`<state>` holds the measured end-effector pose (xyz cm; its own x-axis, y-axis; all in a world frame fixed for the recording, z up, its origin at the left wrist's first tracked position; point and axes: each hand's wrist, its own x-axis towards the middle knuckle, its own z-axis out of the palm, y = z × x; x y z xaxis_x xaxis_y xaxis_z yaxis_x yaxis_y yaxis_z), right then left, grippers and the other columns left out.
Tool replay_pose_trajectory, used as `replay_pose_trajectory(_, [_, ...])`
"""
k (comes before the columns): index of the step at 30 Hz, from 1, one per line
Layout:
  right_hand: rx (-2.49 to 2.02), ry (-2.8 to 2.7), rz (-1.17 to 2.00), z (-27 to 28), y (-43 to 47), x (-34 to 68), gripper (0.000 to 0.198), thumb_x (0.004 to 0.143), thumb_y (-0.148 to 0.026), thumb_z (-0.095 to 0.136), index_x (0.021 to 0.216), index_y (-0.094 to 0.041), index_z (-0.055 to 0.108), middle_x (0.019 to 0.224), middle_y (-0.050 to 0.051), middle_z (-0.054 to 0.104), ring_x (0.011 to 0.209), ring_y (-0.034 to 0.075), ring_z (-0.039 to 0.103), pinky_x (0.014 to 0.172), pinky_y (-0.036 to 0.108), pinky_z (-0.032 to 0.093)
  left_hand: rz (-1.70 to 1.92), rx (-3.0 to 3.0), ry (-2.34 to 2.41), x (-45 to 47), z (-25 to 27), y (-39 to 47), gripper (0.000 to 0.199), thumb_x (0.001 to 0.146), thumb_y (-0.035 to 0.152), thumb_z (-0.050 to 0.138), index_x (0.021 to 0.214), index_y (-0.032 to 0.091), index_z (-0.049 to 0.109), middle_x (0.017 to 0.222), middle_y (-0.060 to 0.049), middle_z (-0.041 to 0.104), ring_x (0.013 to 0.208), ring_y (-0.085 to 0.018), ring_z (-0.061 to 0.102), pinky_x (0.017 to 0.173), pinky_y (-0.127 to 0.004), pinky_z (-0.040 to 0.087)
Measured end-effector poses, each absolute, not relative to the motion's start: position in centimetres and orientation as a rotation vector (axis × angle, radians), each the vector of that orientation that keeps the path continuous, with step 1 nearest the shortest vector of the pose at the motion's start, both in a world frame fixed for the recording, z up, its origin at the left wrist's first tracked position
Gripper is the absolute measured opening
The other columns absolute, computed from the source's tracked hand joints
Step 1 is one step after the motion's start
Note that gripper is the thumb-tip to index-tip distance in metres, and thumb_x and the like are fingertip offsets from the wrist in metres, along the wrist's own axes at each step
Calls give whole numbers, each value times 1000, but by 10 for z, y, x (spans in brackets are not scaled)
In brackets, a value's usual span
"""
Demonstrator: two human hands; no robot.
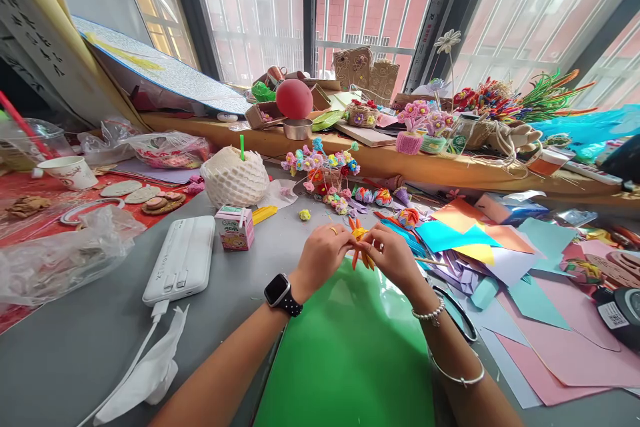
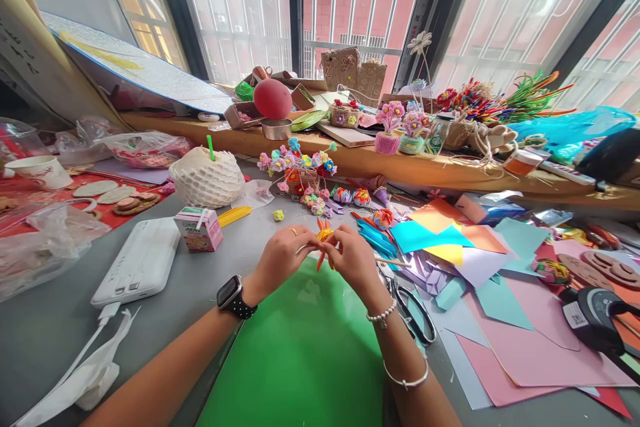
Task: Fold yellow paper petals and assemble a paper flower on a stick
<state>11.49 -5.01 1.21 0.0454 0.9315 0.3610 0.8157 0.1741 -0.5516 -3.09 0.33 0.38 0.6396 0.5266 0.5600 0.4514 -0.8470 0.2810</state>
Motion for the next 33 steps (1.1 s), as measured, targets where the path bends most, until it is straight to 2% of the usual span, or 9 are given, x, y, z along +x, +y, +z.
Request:
replay_pose_trajectory(5, [-1676, -1752, 319, 11, -48, 120, 22, 73, -36, 53, 63, -16, 55, 65, 1, 53, 53, 11, 48, 52, 24, 37, 1083, 2812, 687, -31, 2, 4, 15, 80, 20, 44, 76, 16, 59, 75, -4, 60, 74, -16, 51, 69, -29, 38])
replay_pose_trajectory(11, [-1749, -1694, 410, 11, -49, 123, 30, 69, -46, 53, 67, -16, 55, 65, 1, 59, 54, 12, 49, 50, 23, 36, 1183, 2896, 623, -32, 2, 4, 17, 80, 17, 42, 79, 17, 59, 76, -4, 60, 78, -16, 51, 81, -33, 36])
replay_pose_trajectory(19, [-1642, -1711, 337, 14, -50, 125, 28, 72, -43, 51, 62, -17, 53, 60, 0, 55, 53, 11, 45, 49, 22, 34, 1258, 2741, 613, -32, 5, 3, 13, 78, 20, 48, 83, 20, 59, 79, -2, 60, 79, -15, 51, 83, -34, 36])
replay_pose_trajectory(23, [-1617, -1631, 344, 16, -51, 130, 29, 70, -45, 53, 62, -16, 53, 60, 0, 55, 51, 11, 44, 48, 23, 34, 1358, 2365, 703, -33, 12, 2, 26, 75, 26, 51, 100, 19, 52, 99, -7, 54, 97, -18, 46, 87, -35, 35])
replay_pose_trajectory(26, [-1578, -1610, 347, 19, -52, 129, 28, 70, -43, 55, 62, -16, 53, 61, 0, 54, 50, 10, 42, 48, 23, 35, 1413, 1769, 833, -32, 13, 8, 30, 78, 33, 44, 105, 19, 46, 110, -8, 48, 102, -18, 45, 87, -34, 36])
replay_pose_trajectory(30, [-1497, -1629, 388, 20, -53, 124, 26, 70, -40, 55, 63, -16, 53, 62, 0, 54, 53, 10, 44, 49, 23, 36, 1115, 982, 806, -31, 11, 18, 32, 77, 39, 43, 98, 16, 46, 103, -10, 51, 92, -17, 52, 81, -31, 41])
replay_pose_trajectory(33, [-1424, -1678, 451, 20, -55, 119, 25, 72, -40, 53, 64, -17, 52, 61, 0, 53, 54, 10, 45, 49, 22, 36, 810, 741, 627, -31, 12, 18, 33, 75, 37, 48, 98, 14, 47, 93, -10, 56, 84, -17, 56, 79, -31, 42])
